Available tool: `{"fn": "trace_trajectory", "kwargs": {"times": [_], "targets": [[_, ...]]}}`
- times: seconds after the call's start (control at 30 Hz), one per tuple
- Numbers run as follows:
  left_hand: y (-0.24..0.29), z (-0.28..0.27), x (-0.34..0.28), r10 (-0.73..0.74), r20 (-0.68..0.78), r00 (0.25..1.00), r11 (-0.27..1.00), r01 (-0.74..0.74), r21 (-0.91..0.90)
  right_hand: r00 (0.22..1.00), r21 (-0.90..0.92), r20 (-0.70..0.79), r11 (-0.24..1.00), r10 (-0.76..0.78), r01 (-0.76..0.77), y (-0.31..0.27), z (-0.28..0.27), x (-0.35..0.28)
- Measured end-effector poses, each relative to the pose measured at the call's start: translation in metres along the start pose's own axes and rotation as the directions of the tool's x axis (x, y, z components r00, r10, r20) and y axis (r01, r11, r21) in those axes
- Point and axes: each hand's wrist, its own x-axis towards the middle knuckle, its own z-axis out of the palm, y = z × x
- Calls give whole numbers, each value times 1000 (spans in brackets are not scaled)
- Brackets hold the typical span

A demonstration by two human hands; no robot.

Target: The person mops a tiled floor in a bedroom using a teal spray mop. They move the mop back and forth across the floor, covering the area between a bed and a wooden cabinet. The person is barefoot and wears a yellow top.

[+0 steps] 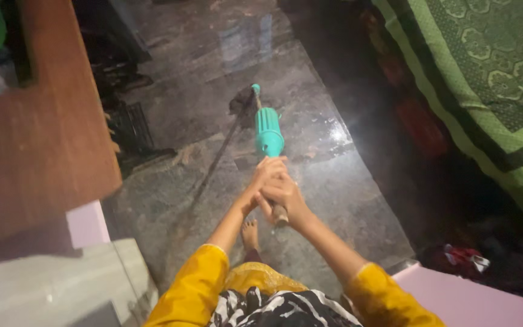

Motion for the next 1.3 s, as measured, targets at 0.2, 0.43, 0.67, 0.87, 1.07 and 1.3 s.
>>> {"fn": "trace_trajectory", "kwargs": {"times": [0.2, 0.43, 0.67, 0.87, 1.07, 1.3], "targets": [[-49, -58, 50, -11, -231, 973, 990, -21, -136, 994, -53, 87, 996, -67, 71, 67, 36, 96], [-14, -56, 76, -44, -112, 993, 970, 15, -243, 999, -44, -41, 999, 4, -6, 65, 15, 80], [104, -15, 45, -101, 68, 993, 949, 116, -294, 960, -39, -256, 991, 115, -129, -32, -43, 7], [222, 4, 3, -21, 264, 964, 932, 114, -344, 937, -29, -235, 961, 260, -274, -163, -100, -49], [339, -17, -17, 123, 431, 894, 898, 85, -432, 965, 14, -194, 984, 177, -178, -251, -137, -85], [367, -3, -17, 164, 457, 874, 923, 27, -383, 956, 130, -289, 991, 53, -16, -254, -143, -113]]}}
